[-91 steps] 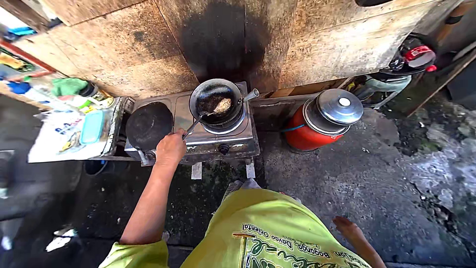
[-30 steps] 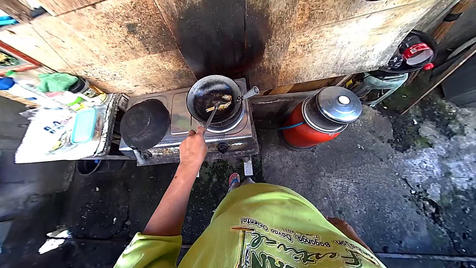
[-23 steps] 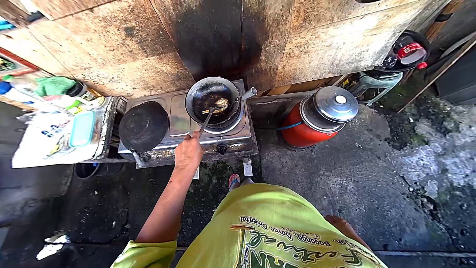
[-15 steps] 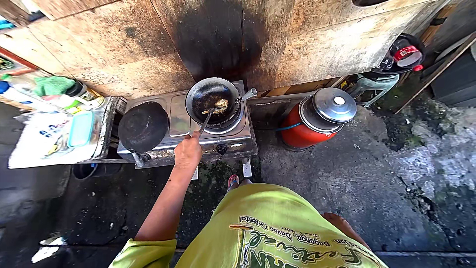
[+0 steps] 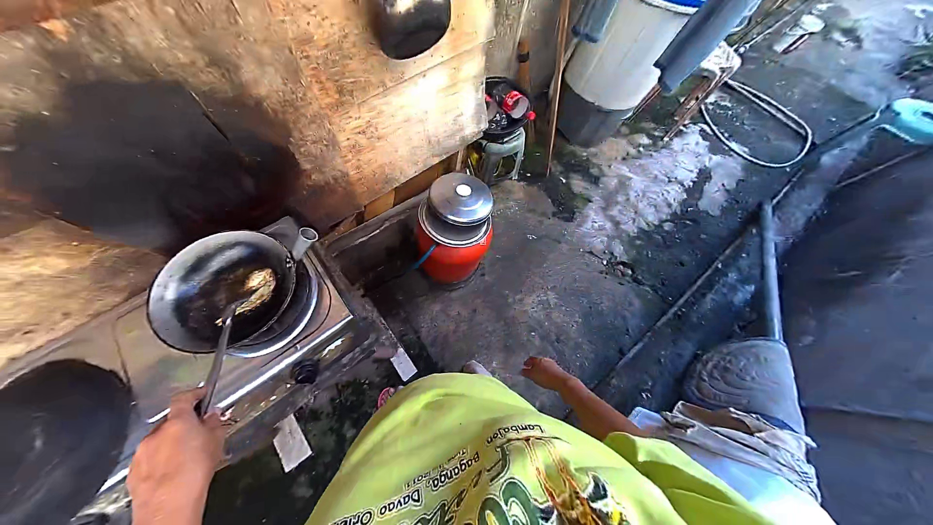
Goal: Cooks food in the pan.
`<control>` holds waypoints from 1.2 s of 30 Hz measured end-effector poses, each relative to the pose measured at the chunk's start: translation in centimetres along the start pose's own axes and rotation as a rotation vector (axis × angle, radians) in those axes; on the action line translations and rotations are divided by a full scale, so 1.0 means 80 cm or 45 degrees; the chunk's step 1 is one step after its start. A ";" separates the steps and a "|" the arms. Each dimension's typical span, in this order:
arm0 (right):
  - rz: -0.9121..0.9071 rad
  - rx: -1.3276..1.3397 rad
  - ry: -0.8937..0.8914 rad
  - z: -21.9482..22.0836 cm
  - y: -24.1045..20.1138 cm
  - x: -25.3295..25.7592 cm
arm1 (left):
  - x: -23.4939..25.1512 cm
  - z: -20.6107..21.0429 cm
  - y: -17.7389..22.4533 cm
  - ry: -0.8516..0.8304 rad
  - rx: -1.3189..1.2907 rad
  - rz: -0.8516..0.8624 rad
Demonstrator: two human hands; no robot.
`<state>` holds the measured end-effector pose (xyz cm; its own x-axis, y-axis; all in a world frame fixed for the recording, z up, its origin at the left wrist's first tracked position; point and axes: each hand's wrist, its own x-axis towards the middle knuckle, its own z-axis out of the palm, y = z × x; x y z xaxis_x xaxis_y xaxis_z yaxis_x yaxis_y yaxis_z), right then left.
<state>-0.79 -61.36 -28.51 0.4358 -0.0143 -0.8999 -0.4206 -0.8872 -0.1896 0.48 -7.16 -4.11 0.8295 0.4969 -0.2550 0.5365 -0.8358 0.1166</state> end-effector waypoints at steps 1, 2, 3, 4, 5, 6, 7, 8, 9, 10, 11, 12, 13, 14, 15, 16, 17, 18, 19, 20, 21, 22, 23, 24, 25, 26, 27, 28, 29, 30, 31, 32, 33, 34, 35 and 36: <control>0.007 0.012 -0.004 -0.001 -0.001 0.000 | 0.000 -0.006 -0.002 0.024 -0.039 0.002; 0.011 0.026 0.000 0.000 0.001 0.002 | -0.002 -0.012 -0.004 0.046 -0.096 -0.001; 0.011 0.033 0.003 0.001 0.003 0.003 | -0.007 -0.017 -0.005 0.083 -0.175 0.007; 0.007 0.033 0.002 0.002 0.002 0.003 | -0.011 -0.021 -0.008 0.127 -0.239 0.014; -0.003 0.024 -0.011 0.003 0.001 0.004 | -0.015 -0.025 -0.012 0.150 -0.273 0.006; -0.012 0.014 -0.034 0.003 -0.002 0.004 | -0.016 -0.028 -0.015 0.130 -0.271 -0.031; -0.025 -0.002 -0.053 0.004 -0.001 0.005 | -0.016 -0.031 -0.016 0.059 -0.249 -0.096; -0.046 -0.025 -0.055 0.008 0.006 0.012 | -0.014 -0.033 -0.017 -0.017 -0.238 -0.161; -0.094 -0.042 -0.017 0.018 0.022 0.028 | -0.013 -0.035 -0.018 -0.075 -0.250 -0.217; -0.158 -0.055 0.064 0.033 0.042 0.052 | -0.011 -0.035 -0.020 -0.110 -0.287 -0.266; -0.202 -0.052 0.115 0.041 0.052 0.066 | -0.011 -0.034 -0.023 -0.124 -0.367 -0.299; -0.209 -0.032 0.144 0.043 0.053 0.067 | -0.011 -0.028 -0.029 -0.127 -0.481 -0.332; -0.146 -0.015 0.076 0.032 0.041 0.054 | -0.013 -0.023 -0.033 -0.138 -0.621 -0.370; -0.080 -0.007 0.024 0.023 0.030 0.046 | -0.016 -0.020 -0.036 -0.154 -0.762 -0.399; -0.048 0.000 0.012 0.019 0.026 0.044 | -0.019 -0.021 -0.037 -0.171 -0.880 -0.416; -0.040 0.003 0.022 0.019 0.028 0.049 | -0.022 -0.022 -0.037 -0.181 -0.973 -0.422; -0.041 -0.002 0.039 0.021 0.035 0.058 | -0.024 -0.023 -0.037 -0.184 -1.039 -0.423; -0.049 -0.005 0.050 0.022 0.040 0.066 | -0.026 -0.025 -0.037 -0.185 -1.085 -0.423; -0.056 -0.014 0.054 0.023 0.044 0.075 | -0.028 -0.027 -0.036 -0.185 -1.116 -0.420; -0.062 -0.024 0.063 0.024 0.047 0.080 | -0.030 -0.028 -0.034 -0.182 -1.139 -0.416; -0.067 -0.032 0.064 0.022 0.045 0.080 | -0.031 -0.030 -0.032 -0.178 -1.146 -0.404; -0.065 -0.042 0.051 0.019 0.038 0.072 | -0.031 -0.030 -0.031 -0.165 -1.118 -0.385; -0.064 -0.043 0.046 0.016 0.032 0.067 | -0.030 -0.028 -0.032 -0.129 -1.036 -0.358; -0.067 -0.040 0.042 0.015 0.030 0.064 | -0.027 -0.027 -0.036 -0.084 -0.887 -0.321; -0.072 -0.041 0.044 0.016 0.031 0.066 | -0.022 -0.027 -0.042 -0.047 -0.701 -0.288; -0.073 -0.037 0.043 0.018 0.034 0.068 | -0.017 -0.030 -0.046 -0.016 -0.536 -0.265; -0.069 -0.033 0.032 0.019 0.034 0.065 | -0.012 -0.036 -0.047 0.000 -0.411 -0.256; -0.066 -0.025 0.028 0.019 0.034 0.062 | -0.006 -0.040 -0.048 0.008 -0.307 -0.249; -0.062 -0.024 0.027 0.020 0.036 0.061 | 0.002 -0.041 -0.050 0.010 -0.219 -0.243; -0.059 -0.029 0.030 0.023 0.040 0.061 | 0.010 -0.041 -0.054 0.009 -0.148 -0.244; -0.060 -0.033 0.037 0.026 0.046 0.066 | 0.018 -0.042 -0.057 0.001 -0.086 -0.248; -0.058 -0.031 0.044 0.029 0.052 0.071 | 0.027 -0.044 -0.059 -0.020 -0.026 -0.261; -0.058 -0.027 0.055 0.034 0.060 0.078 | 0.034 -0.046 -0.060 -0.042 0.030 -0.276; -0.064 -0.028 0.069 0.040 0.074 0.091 | 0.039 -0.048 -0.060 -0.059 0.077 -0.291; -0.084 -0.021 0.087 0.047 0.092 0.108 | 0.044 -0.051 -0.058 -0.075 0.121 -0.305; -0.129 -0.005 0.109 0.056 0.114 0.128 | 0.046 -0.054 -0.055 -0.091 0.156 -0.316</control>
<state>-3.73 -67.49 -41.20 0.5421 0.0366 -0.8395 -0.3681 -0.8878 -0.2764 1.86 -0.64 -1.43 0.6595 0.6758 -0.3291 0.6955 -0.7147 -0.0738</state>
